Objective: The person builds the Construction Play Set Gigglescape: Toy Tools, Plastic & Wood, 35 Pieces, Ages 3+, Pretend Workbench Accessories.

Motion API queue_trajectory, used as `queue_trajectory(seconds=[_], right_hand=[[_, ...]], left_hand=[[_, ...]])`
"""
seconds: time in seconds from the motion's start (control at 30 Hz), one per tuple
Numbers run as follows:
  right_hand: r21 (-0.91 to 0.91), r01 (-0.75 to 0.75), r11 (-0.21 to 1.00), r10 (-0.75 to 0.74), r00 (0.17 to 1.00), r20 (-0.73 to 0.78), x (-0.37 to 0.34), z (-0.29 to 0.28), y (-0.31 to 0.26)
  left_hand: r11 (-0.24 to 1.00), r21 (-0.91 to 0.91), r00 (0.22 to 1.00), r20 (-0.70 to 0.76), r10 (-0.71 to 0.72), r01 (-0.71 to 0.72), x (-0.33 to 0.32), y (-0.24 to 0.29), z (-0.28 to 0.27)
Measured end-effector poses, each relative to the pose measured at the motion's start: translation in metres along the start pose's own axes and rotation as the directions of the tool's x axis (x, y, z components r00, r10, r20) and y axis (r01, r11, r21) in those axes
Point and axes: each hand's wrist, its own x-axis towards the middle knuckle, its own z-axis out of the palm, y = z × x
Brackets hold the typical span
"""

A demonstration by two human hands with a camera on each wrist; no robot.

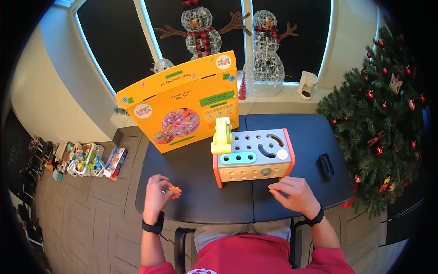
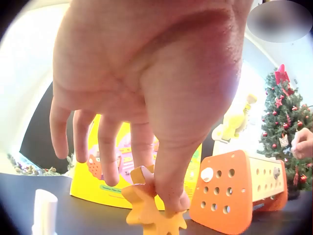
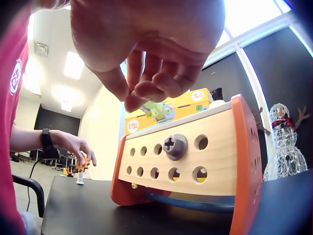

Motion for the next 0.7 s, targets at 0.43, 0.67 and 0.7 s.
queue_trajectory(seconds=[0.43, 0.67, 0.7], right_hand=[[-0.009, -0.006, 1.000, 0.006, 0.999, 0.034, 0.000, 0.003, -0.002], [-0.024, -0.002, 1.000, 0.003, 0.999, 0.045, 0.000, 0.003, -0.002], [-0.024, -0.002, 1.000, 0.003, 0.999, 0.044, 0.000, 0.003, -0.002]], left_hand=[[0.818, -0.326, 0.876, 0.269, -0.400, 0.474, -0.008, -0.078, -0.001], [0.799, -0.309, 0.851, 0.291, -0.436, 0.515, -0.006, -0.063, -0.008], [0.800, -0.309, 0.852, 0.291, -0.436, 0.515, -0.007, -0.065, -0.007]])
